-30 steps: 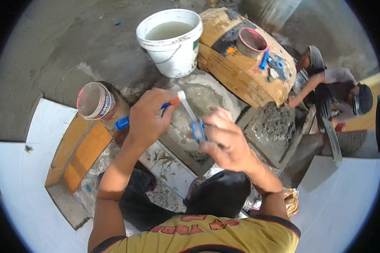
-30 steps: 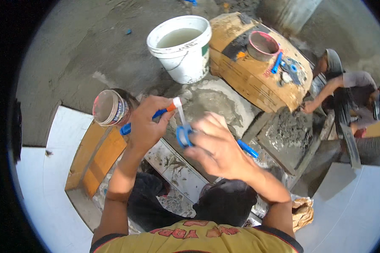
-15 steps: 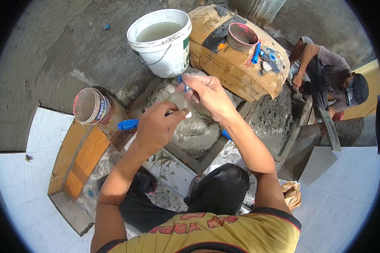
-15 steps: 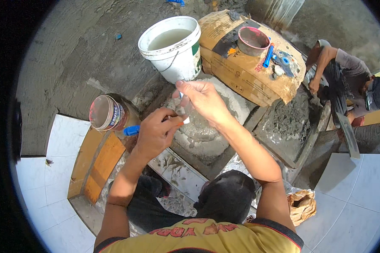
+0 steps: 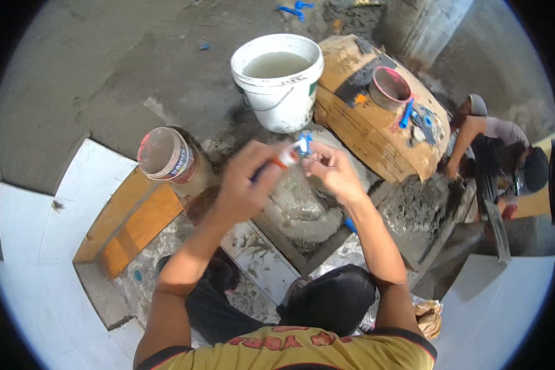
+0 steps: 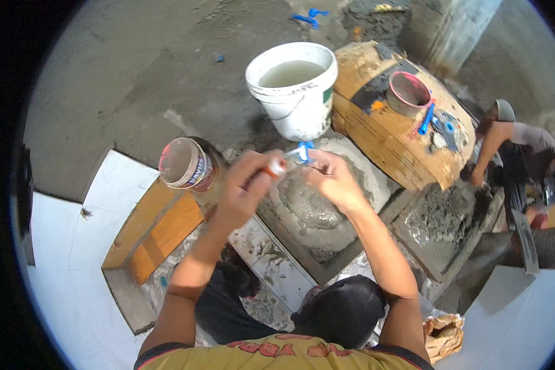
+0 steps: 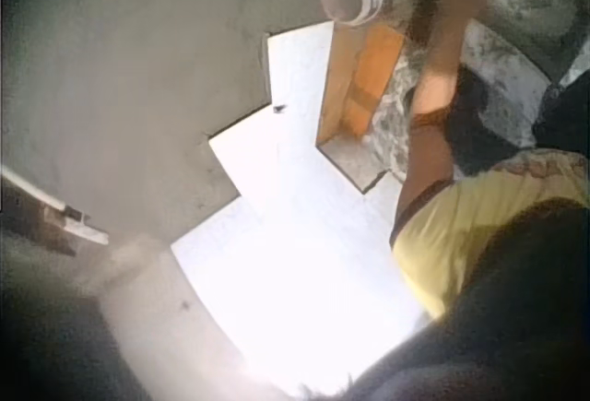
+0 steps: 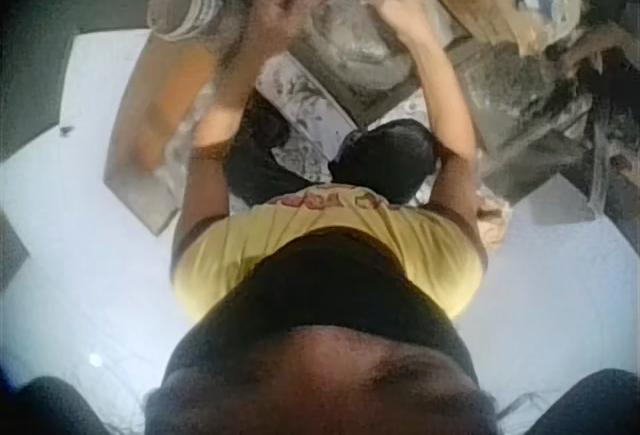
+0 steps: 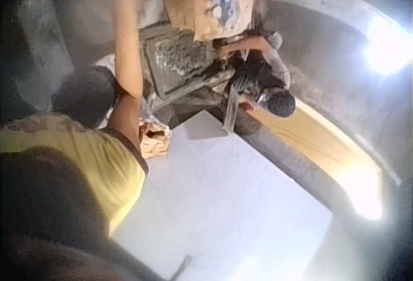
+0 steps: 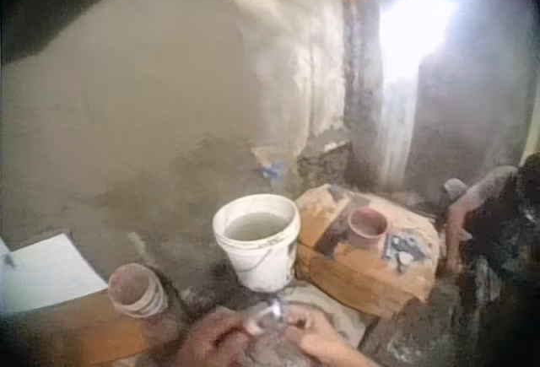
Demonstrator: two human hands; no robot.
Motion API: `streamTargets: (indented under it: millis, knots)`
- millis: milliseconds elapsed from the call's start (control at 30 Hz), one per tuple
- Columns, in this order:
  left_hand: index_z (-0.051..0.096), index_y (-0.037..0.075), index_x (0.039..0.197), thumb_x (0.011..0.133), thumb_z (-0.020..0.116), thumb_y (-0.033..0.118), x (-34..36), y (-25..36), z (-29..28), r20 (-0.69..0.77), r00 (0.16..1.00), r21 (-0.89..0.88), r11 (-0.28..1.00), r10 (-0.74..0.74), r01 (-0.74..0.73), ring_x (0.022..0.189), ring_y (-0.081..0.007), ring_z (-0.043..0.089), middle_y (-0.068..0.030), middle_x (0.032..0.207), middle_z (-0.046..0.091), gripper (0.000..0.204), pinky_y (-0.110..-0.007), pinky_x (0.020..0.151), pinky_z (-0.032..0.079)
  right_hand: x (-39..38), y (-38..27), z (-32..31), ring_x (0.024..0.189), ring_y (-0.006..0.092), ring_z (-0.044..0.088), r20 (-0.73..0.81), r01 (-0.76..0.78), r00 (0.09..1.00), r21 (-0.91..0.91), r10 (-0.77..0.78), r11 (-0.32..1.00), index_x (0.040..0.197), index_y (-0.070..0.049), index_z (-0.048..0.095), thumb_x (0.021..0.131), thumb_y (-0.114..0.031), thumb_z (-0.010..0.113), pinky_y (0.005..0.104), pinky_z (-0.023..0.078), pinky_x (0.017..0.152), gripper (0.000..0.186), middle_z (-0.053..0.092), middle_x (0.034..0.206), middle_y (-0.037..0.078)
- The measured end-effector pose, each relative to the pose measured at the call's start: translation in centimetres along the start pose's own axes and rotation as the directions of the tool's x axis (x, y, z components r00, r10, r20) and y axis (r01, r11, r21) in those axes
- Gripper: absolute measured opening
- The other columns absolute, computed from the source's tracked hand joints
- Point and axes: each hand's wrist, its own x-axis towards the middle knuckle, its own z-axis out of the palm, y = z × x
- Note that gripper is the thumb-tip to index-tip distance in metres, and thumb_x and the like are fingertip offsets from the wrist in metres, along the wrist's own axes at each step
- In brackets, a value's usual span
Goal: The person applies white sealant tape to the end of a blue plastic pipe and a blue plastic valve, then attempts to screw the pipe into a wall fitting by hand.
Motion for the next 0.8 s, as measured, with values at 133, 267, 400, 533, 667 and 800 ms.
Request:
streamTargets:
  millis: [133, 267, 400, 533, 667, 800]
  knots:
    - [0.06, 0.005, 0.13, 0.102, 0.056, 0.018, 0.5, -1.2, -1.2, -0.038, 0.979, -0.083, 0.977, -0.198, 0.194, 0.084, -0.0061, 0.054, -0.0026, 0.106, 0.066, 0.031, -0.022, 0.076, 0.045, -1.2, -0.3, -0.3, 0.073, 0.0186, 0.056, -0.016, 0.209, 0.969, -0.475, -0.246, 0.855, 0.101, -0.005, 0.072, 0.092, -0.017, 0.069, 0.0357, 0.043, 0.065, 0.016, 0.064, 0.082, 0.008]
    - [0.052, 0.006, 0.135, 0.102, 0.058, 0.018, 0.9, -2.2, -0.4, -0.011, 0.981, -0.226, 0.956, -0.195, 0.188, 0.085, -0.0067, 0.055, -0.0047, 0.106, 0.066, 0.035, -0.022, 0.074, 0.046, -2.4, -0.4, -0.8, 0.082, 0.026, 0.059, 0.05, 0.482, 0.835, -0.546, -0.548, 0.685, 0.094, -0.002, 0.072, 0.091, -0.018, 0.073, 0.0361, 0.047, 0.074, 0.016, 0.066, 0.098, 0.012]
    - [0.048, 0.006, 0.137, 0.1, 0.063, 0.014, 0.3, -2.5, 0.6, -0.004, 0.966, -0.243, 0.937, -0.26, 0.252, 0.084, -0.0064, 0.054, -0.0039, 0.102, 0.065, 0.041, -0.021, 0.069, 0.046, -4.5, -2.1, -0.5, 0.093, 0.0255, 0.063, 0.132, 0.529, 0.845, -0.353, -0.519, 0.772, 0.085, 0.0, 0.065, 0.088, -0.009, 0.072, 0.0338, 0.049, 0.084, 0.012, 0.067, 0.106, 0.013]
    - [0.05, 0.005, 0.138, 0.101, 0.062, 0.016, 0.0, -2.6, 1.4, -0.021, 0.974, -0.084, 0.971, -0.227, 0.225, 0.082, -0.006, 0.054, -0.0006, 0.092, 0.062, 0.041, -0.021, 0.064, 0.045, -5.1, -2.8, 0.2, 0.094, 0.0238, 0.063, 0.173, 0.464, 0.883, -0.173, -0.437, 0.869, 0.08, 0.001, 0.059, 0.086, -0.003, 0.071, 0.0336, 0.048, 0.084, 0.014, 0.068, 0.107, 0.013]
    - [0.054, 0.005, 0.135, 0.102, 0.06, 0.02, 0.4, -1.8, 0.0, 0.157, 0.933, -0.201, 0.914, -0.325, 0.352, 0.082, -0.0064, 0.054, -0.0008, 0.089, 0.059, 0.037, -0.023, 0.064, 0.045, -5.0, -2.6, 0.6, 0.093, 0.0215, 0.062, 0.135, 0.461, 0.886, -0.153, -0.444, 0.874, 0.08, 0.001, 0.058, 0.084, -0.001, 0.071, 0.0327, 0.048, 0.083, 0.014, 0.067, 0.106, 0.013]
    - [0.057, 0.004, 0.132, 0.102, 0.06, 0.025, 0.7, -1.5, -0.4, 0.345, 0.836, -0.555, 0.626, -0.427, 0.548, 0.079, -0.0086, 0.055, -0.0012, 0.09, 0.059, 0.036, -0.025, 0.069, 0.047, -4.9, -2.2, 0.4, 0.091, 0.0224, 0.063, 0.112, 0.441, 0.896, -0.088, -0.431, 0.893, 0.081, 0.001, 0.059, 0.083, -0.001, 0.071, 0.0321, 0.048, 0.082, 0.012, 0.067, 0.106, 0.013]
